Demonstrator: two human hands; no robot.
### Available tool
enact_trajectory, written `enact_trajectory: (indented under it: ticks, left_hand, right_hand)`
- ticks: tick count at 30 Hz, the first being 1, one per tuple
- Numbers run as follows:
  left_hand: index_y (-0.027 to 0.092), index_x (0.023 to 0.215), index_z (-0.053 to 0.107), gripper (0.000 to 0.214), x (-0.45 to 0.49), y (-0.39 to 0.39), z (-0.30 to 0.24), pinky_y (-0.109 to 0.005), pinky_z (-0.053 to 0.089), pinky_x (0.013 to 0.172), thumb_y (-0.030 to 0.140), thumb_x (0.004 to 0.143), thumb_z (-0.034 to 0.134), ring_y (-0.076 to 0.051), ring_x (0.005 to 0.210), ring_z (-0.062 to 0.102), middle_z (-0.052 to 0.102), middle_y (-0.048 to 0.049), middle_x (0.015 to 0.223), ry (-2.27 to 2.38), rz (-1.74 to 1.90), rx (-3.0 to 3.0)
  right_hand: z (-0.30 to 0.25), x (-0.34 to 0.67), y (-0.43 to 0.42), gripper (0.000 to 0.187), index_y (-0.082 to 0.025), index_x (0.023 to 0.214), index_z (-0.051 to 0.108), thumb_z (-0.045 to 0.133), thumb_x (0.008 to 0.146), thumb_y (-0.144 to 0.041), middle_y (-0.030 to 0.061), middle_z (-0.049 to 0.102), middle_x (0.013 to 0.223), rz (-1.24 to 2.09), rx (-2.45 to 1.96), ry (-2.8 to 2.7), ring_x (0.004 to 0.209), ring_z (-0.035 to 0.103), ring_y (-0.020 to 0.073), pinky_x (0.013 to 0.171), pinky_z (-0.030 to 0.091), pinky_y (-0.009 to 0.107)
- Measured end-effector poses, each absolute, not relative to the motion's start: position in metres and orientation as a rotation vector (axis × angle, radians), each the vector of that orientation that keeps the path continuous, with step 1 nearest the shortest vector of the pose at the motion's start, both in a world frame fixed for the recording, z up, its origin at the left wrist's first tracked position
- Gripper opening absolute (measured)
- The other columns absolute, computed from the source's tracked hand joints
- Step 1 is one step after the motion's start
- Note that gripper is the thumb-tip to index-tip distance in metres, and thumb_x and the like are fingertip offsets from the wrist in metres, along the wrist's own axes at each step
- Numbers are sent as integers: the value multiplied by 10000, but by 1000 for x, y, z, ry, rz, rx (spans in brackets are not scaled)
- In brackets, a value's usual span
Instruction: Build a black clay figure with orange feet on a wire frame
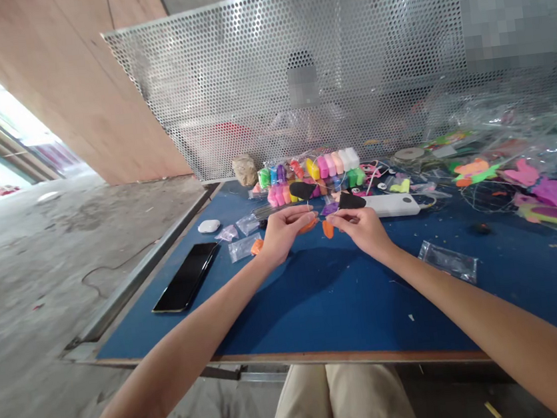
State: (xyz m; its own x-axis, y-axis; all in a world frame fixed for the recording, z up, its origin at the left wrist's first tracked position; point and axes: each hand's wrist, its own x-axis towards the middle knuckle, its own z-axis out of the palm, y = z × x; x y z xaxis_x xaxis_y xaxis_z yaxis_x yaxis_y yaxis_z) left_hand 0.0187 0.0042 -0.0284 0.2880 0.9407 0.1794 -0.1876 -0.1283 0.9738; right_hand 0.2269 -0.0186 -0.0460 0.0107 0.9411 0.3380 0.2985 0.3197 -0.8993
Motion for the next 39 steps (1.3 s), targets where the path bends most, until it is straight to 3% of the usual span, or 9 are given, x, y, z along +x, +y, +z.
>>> enact_trajectory:
  ticks: [7, 14, 19, 23, 27, 29, 32, 35, 39]
  left_hand:
    - [180, 1176, 653, 424, 23, 4, -30, -327, 582, 816, 437, 850, 736, -196, 974, 684, 707, -83, 1064, 835, 1204, 1468]
    - [203, 732, 445, 402, 4, 6, -19, -254, 375, 572, 519, 948, 566, -99, 571, 430, 434, 41, 614, 1130, 1490, 1907]
    - [204, 1003, 581, 248, -5, -2, -5, -322, 475, 845, 447, 964, 550, -183, 901, 587, 635, -75, 1008, 1098, 1461, 2424]
    - [196, 1196, 579, 351, -7, -3, -2, -406, 420, 1062, 458, 963, 556, -262, 1250, 532, 585, -136, 1285, 936, 1407, 2619]
    - [201, 1273, 568, 449, -6, -7, 1, -453, 346, 1129, 508, 946, 584, -304, 1337, 481, 543, -141, 1409, 997, 1338, 2674]
    - [192, 1322, 542, 516, -5, -9, 2, -433, 399, 1078, 530, 936, 592, -299, 1274, 542, 520, -152, 1445, 1060, 1340, 2605]
    - [198, 1324, 555, 540, -2, -9, -2, -336, 510, 824, 566, 929, 586, -216, 903, 690, 662, -123, 1264, 1149, 1178, 2436]
    - [211, 1128, 674, 433, 2, -6, -12, -272, 477, 623, 581, 941, 551, -160, 633, 664, 754, -53, 939, 1132, 971, 2249]
    - [211, 856, 725, 388, 3, -1, -21, -253, 433, 586, 520, 970, 520, -128, 554, 604, 740, -14, 774, 1059, 899, 2261]
  right_hand:
    - [-46, 226, -17, 359, -206, 890, 783, 751, 779, -547, 52, 752, 816, 791, -1128, -1481, 694, 641, 216, 662, 527, 339]
    - [-50, 235, -6, 372, -232, 982, 617, 666, 860, -580, 36, 726, 848, 921, -991, -1321, 718, 674, 196, 709, 569, 352]
    - [-40, 255, -2, 331, -233, 922, 570, 635, 893, -557, 15, 690, 745, 1057, -948, -1494, 627, 646, 176, 675, 542, 342]
    - [-31, 273, -5, 308, -206, 909, 652, 662, 870, -511, 30, 649, 699, 1397, -932, -1689, 619, 612, 184, 608, 498, 320]
    - [-25, 277, -10, 325, -185, 982, 718, 659, 887, -491, 2, 588, 630, 1468, -942, -1833, 585, 557, 158, 589, 461, 295]
    - [-24, 276, -12, 368, -178, 1077, 735, 617, 923, -491, -10, 568, 616, 1440, -927, -1922, 581, 540, 146, 621, 463, 294]
    - [-23, 274, -12, 441, -175, 1213, 718, 576, 949, -499, -15, 570, 616, 1400, -912, -2017, 570, 537, 139, 627, 462, 294]
    - [-26, 275, -10, 467, -176, 1270, 697, 569, 957, -498, -17, 587, 610, 1301, -956, -2059, 562, 548, 137, 609, 456, 287]
    - [-28, 277, -7, 523, -188, 1312, 666, 671, 886, -492, 4, 675, 687, 1172, -1031, -1969, 645, 635, 164, 668, 496, 303]
